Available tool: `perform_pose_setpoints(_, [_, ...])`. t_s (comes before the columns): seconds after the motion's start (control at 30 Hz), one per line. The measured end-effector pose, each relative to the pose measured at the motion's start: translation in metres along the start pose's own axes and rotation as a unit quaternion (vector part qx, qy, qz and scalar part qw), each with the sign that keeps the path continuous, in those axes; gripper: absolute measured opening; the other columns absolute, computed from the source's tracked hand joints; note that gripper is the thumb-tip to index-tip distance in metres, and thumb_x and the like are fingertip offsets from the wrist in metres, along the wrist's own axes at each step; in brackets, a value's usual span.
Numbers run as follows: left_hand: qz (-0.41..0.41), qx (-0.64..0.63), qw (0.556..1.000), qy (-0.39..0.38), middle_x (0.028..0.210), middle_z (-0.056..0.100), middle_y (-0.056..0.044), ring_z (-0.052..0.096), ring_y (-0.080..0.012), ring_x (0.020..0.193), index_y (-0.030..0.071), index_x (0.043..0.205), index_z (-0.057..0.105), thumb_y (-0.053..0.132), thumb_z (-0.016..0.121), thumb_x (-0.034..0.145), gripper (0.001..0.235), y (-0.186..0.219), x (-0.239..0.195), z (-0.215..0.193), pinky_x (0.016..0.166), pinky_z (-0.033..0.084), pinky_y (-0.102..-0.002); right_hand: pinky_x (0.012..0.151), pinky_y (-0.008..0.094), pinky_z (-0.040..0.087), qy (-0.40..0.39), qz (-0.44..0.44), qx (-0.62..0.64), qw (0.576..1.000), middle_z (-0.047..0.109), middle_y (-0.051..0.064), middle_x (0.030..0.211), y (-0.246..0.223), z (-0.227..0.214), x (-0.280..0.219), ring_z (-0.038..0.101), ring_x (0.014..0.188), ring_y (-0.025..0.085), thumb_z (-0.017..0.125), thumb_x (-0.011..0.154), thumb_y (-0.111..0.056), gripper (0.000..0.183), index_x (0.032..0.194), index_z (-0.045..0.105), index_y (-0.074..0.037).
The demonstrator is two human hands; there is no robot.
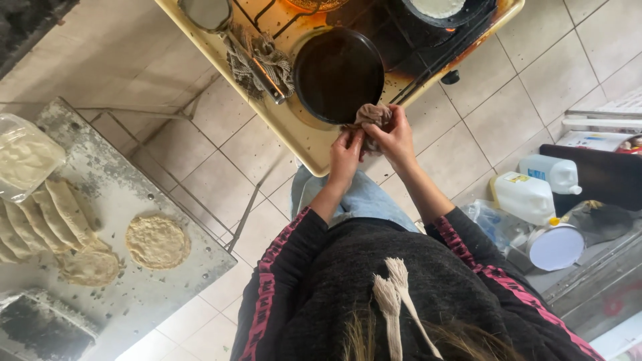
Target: Preparing and cooking crepes on a stove, then filling and rolling them with a spinach mixture.
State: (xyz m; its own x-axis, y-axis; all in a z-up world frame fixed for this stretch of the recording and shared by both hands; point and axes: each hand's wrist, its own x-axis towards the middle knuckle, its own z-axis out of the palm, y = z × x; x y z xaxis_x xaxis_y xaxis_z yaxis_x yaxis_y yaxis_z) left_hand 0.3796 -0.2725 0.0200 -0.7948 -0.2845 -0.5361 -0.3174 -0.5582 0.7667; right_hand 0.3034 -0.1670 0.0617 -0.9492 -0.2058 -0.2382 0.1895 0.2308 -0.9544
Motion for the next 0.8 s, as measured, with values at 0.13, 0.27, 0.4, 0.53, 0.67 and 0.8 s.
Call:
perform_pose_setpoints(0.13, [0.003, 0.058, 0.998, 0.029, 0.069, 0.06, 0.004, 0.051, -0.0051, 0.056, 0.005, 0.095, 0.071, 0.023, 0.066, 0.101, 0.02, 0.001, -0.012, 0.002, 0.048, 0.043, -0.024, 0.091, 0.028, 0.056, -0.022, 0.063, 0.094, 0.993, 0.068, 0.008, 0.114, 0.011, -0.002, -0.007, 0.067, 0.104, 0.014, 0.08, 0.089, -0.004, 0.044, 0.123, 0.051, -0.001])
perform_pose_setpoints(0.27, [0.02, 0.084, 0.995, 0.05, 0.067, 0.06, 0.003, 0.053, -0.0062, 0.055, 0.004, 0.091, 0.07, 0.024, 0.068, 0.101, 0.022, -0.01, -0.023, 0.005, 0.048, 0.044, -0.025, 0.092, 0.029, 0.057, -0.019, 0.067, 0.168, 0.983, 0.067, 0.008, 0.115, 0.021, -0.002, -0.01, 0.068, 0.105, 0.014, 0.076, 0.088, 0.0, 0.041, 0.12, 0.051, -0.002])
perform_pose_setpoints(0.4, [0.044, 0.09, 0.993, 0.06, 0.068, 0.063, 0.001, 0.054, -0.0063, 0.056, 0.004, 0.09, 0.069, 0.024, 0.067, 0.101, 0.023, -0.009, -0.036, 0.016, 0.05, 0.045, -0.025, 0.092, 0.029, 0.055, -0.021, 0.068, 0.206, 0.976, 0.066, 0.007, 0.116, 0.042, -0.009, -0.016, 0.066, 0.106, 0.014, 0.071, 0.09, 0.002, 0.038, 0.122, 0.051, -0.003])
perform_pose_setpoints(0.53, [0.083, 0.106, 0.99, 0.041, 0.075, 0.065, -0.002, 0.06, -0.0081, 0.061, 0.001, 0.107, 0.067, 0.018, 0.068, 0.102, 0.018, -0.025, -0.05, 0.026, 0.054, 0.05, -0.025, 0.098, 0.029, 0.053, -0.023, 0.052, 0.249, 0.967, 0.065, 0.007, 0.119, 0.036, -0.022, -0.022, 0.064, 0.111, 0.015, 0.065, 0.091, 0.002, 0.037, 0.125, 0.051, -0.004])
perform_pose_setpoints(0.67, [0.104, 0.052, 0.993, -0.039, 0.102, 0.071, -0.002, 0.068, -0.0079, 0.077, 0.003, 0.135, 0.059, 0.014, 0.066, 0.1, 0.037, -0.004, -0.087, 0.043, 0.063, 0.058, -0.025, 0.102, 0.032, 0.053, -0.051, 0.019, 0.31, 0.949, 0.063, 0.008, 0.122, 0.015, -0.053, -0.026, 0.064, 0.113, 0.017, 0.063, 0.092, 0.003, 0.037, 0.126, 0.051, -0.004])
perform_pose_setpoints(0.8, [0.166, 0.052, 0.981, -0.082, 0.11, 0.071, -0.003, 0.067, -0.0078, 0.084, 0.005, 0.14, 0.056, 0.013, 0.062, 0.101, 0.04, 0.058, -0.116, 0.047, 0.068, 0.056, -0.024, 0.104, 0.034, 0.054, -0.093, -0.034, 0.302, 0.948, 0.064, 0.009, 0.123, -0.042, -0.088, 0.004, 0.064, 0.114, 0.019, 0.061, 0.095, 0.004, 0.033, 0.125, 0.052, -0.003])
